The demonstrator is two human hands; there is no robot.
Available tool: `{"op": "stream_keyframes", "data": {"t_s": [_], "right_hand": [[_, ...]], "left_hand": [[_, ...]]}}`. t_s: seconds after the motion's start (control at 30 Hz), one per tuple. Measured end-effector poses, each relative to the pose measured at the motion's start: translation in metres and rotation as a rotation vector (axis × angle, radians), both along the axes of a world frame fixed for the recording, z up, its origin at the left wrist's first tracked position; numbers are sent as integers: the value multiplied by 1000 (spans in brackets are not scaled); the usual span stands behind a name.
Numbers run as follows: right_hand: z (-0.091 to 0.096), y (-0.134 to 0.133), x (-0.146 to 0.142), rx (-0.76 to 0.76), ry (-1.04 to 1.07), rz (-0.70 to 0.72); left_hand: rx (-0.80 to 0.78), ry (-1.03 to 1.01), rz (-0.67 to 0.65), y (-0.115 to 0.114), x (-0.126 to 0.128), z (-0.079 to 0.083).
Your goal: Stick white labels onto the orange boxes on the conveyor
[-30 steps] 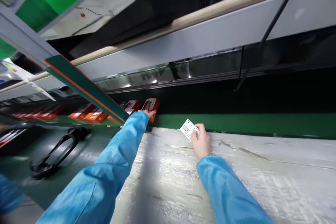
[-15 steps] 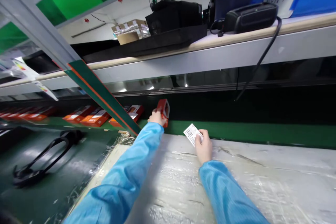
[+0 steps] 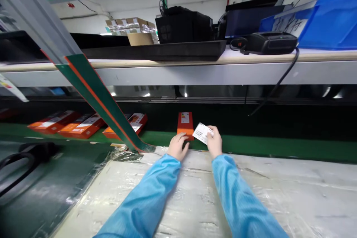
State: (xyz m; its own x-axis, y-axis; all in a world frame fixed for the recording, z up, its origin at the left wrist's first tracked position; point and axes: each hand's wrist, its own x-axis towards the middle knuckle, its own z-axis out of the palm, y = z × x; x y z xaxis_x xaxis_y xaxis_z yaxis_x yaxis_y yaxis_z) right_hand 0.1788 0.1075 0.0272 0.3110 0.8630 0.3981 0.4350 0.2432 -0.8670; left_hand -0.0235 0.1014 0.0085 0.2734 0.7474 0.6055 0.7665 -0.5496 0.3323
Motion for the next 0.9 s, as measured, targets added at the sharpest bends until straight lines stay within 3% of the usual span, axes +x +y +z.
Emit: {"op": "stream_keyframes", "data": {"t_s": [0.13, 0.27, 0.4, 0.5, 0.7, 0.8, 0.9], "right_hand": [[17, 50, -38, -53, -223, 104], [23, 68, -56, -55, -404, -9], [26, 48, -51, 86, -478, -203], [19, 15, -59, 221, -455, -245], [-9, -47, -106, 263, -351, 0], [-13, -51, -126, 218, -300, 134], [-13, -36, -147, 106, -139, 251]], "left_hand": [[11, -163, 33, -1, -17, -1], [24, -261, 133, 6, -36, 0], [76, -288, 286, 13, -50, 7], [112, -252, 443, 20, -60, 18], [-48, -111, 826, 45, -93, 39], [-145, -17, 902, 54, -106, 43], [-258, 53, 964, 62, -111, 42]]}}
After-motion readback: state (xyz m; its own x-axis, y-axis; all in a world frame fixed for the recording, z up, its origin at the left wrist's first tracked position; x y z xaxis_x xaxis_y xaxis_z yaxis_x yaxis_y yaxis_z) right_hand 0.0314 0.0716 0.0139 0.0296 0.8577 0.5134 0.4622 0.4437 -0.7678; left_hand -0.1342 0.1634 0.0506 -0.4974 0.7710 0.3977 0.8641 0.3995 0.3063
